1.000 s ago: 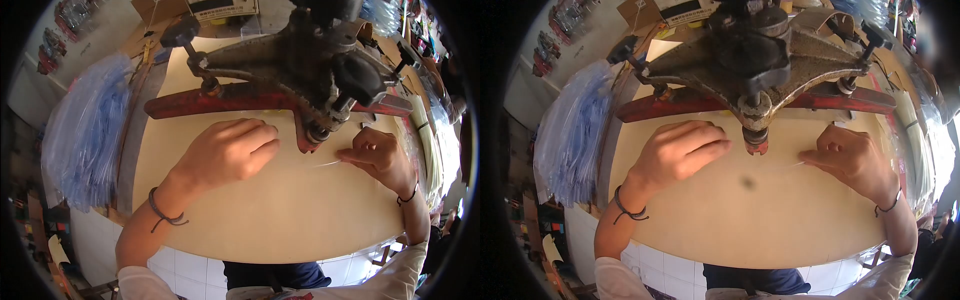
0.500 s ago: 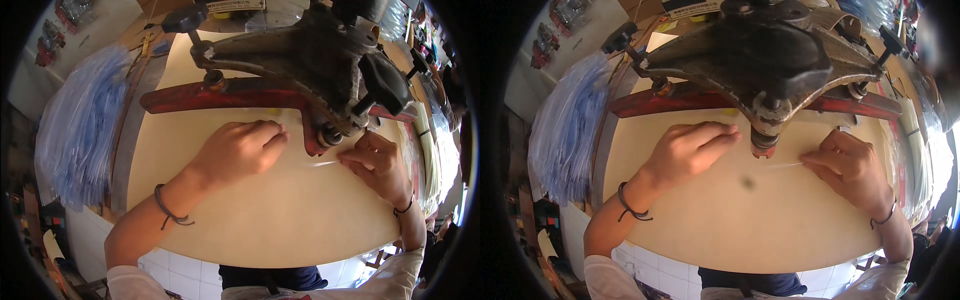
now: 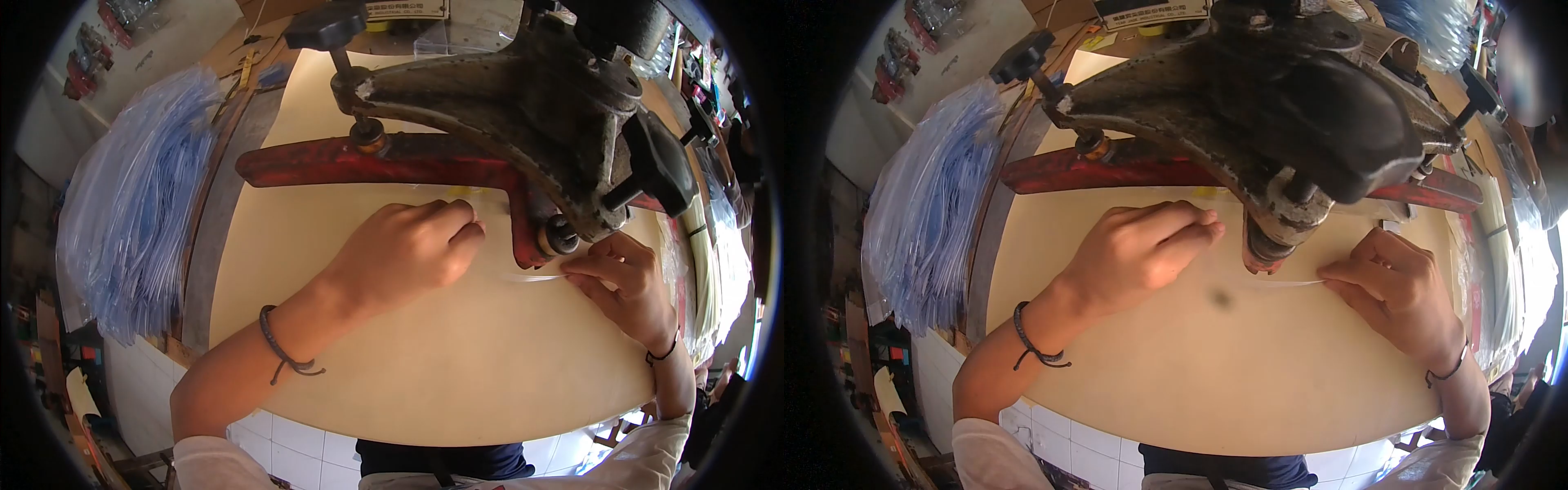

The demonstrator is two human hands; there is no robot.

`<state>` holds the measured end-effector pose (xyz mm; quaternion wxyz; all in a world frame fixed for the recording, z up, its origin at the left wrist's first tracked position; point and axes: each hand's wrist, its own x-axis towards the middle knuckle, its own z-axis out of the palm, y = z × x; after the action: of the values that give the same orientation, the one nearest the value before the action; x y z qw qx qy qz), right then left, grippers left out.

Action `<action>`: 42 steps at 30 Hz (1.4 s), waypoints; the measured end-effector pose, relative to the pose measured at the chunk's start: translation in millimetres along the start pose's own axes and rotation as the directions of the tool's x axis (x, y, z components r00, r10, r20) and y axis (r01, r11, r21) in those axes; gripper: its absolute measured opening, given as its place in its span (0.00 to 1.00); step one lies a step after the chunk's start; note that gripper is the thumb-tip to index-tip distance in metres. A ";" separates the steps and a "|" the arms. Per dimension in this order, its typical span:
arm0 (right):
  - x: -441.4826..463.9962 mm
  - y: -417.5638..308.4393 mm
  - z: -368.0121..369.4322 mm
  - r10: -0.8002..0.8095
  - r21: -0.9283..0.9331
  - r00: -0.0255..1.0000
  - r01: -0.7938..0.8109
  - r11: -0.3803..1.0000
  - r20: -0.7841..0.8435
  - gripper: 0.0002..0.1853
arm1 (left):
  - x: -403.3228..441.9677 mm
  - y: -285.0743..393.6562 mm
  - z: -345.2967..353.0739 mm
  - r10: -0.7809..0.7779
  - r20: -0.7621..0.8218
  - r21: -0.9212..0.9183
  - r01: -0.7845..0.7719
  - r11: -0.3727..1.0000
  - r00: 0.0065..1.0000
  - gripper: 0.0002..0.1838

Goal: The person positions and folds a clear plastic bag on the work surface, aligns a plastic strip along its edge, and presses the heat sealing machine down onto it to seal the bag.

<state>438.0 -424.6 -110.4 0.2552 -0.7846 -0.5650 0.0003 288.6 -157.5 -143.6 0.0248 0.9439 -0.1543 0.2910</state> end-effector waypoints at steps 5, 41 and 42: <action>-0.5 0.3 -1.5 0.002 0.000 1.000 -0.002 1.000 0.015 0.11 | 0.3 1.2 1.1 -0.009 0.001 -0.024 0.009 1.000 1.000 0.11; 0.3 1.8 -3.2 -0.017 0.000 0.999 0.017 1.000 0.037 0.10 | 2.7 4.4 -2.8 -0.026 0.021 -0.040 0.027 0.999 0.999 0.10; 0.5 1.4 -3.8 -0.015 -0.002 0.999 0.015 1.000 0.039 0.10 | 2.3 4.4 -2.1 -0.025 0.020 -0.039 0.025 0.999 1.000 0.10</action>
<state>440.6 -426.0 -107.5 0.2432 -0.7805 -0.5757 0.0133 287.9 -162.0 -140.7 0.0452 0.9478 -0.1484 0.2786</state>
